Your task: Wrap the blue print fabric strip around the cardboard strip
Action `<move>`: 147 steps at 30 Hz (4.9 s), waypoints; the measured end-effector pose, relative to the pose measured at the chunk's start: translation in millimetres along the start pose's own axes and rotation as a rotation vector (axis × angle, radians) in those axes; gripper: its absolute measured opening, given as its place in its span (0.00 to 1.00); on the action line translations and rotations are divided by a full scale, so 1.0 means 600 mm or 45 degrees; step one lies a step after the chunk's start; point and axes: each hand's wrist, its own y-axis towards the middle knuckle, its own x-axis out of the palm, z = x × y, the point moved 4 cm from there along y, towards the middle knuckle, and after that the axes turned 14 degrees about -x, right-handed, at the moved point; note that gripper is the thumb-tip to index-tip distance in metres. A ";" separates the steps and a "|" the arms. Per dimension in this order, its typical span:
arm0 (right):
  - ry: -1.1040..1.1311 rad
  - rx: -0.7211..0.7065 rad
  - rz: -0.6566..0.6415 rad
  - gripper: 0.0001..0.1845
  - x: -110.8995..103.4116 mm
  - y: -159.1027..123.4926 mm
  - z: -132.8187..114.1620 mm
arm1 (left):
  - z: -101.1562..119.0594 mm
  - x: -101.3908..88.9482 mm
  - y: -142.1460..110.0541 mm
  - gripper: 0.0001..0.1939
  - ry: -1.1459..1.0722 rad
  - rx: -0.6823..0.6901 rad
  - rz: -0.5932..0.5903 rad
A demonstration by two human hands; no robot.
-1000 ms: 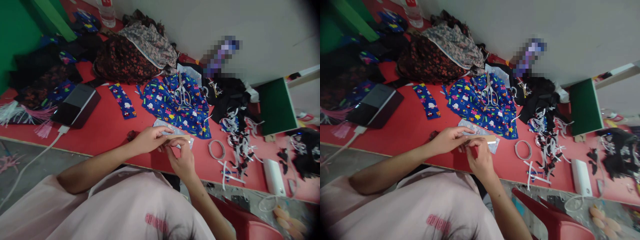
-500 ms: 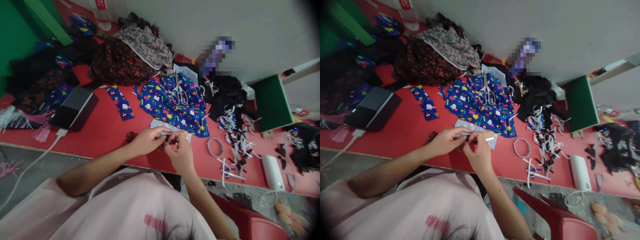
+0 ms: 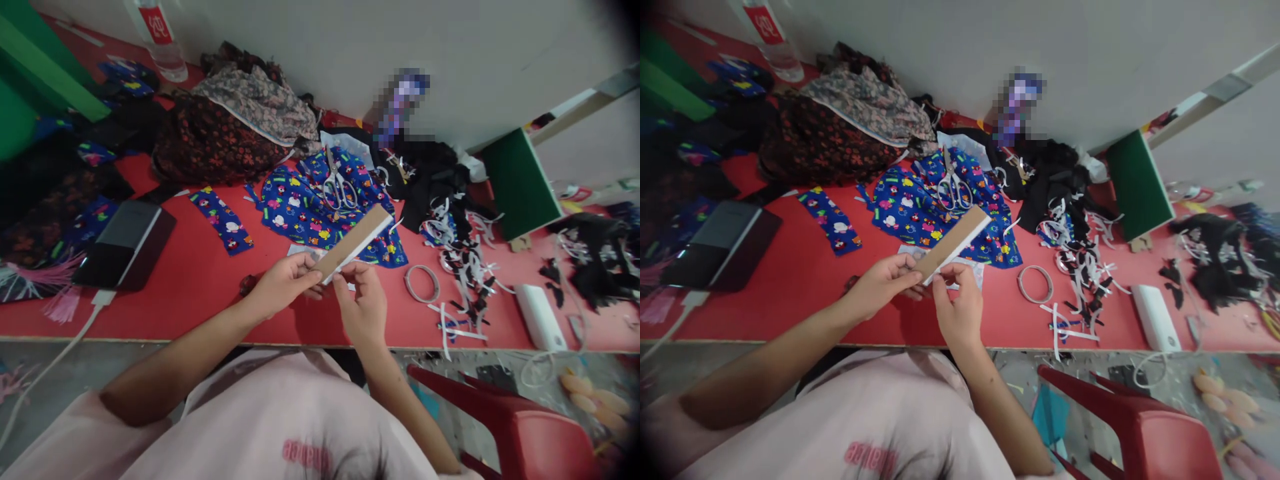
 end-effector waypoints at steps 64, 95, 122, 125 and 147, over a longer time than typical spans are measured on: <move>-0.731 -0.662 -0.026 0.03 0.021 0.010 -0.034 | -0.001 -0.003 -0.007 0.17 0.330 0.121 0.177; -0.833 -0.756 -0.079 0.02 0.021 0.009 -0.040 | 0.000 -0.002 -0.009 0.17 0.329 0.115 0.166; -0.722 -0.677 -0.006 0.05 0.020 0.005 -0.031 | -0.005 -0.007 -0.005 0.19 0.464 0.138 0.282; -0.738 -0.656 0.010 0.04 0.020 0.003 -0.031 | -0.004 -0.004 -0.006 0.19 0.458 0.137 0.276; -1.132 -0.691 -0.134 0.04 0.025 0.014 -0.043 | 0.010 0.004 -0.018 0.21 0.889 0.213 0.399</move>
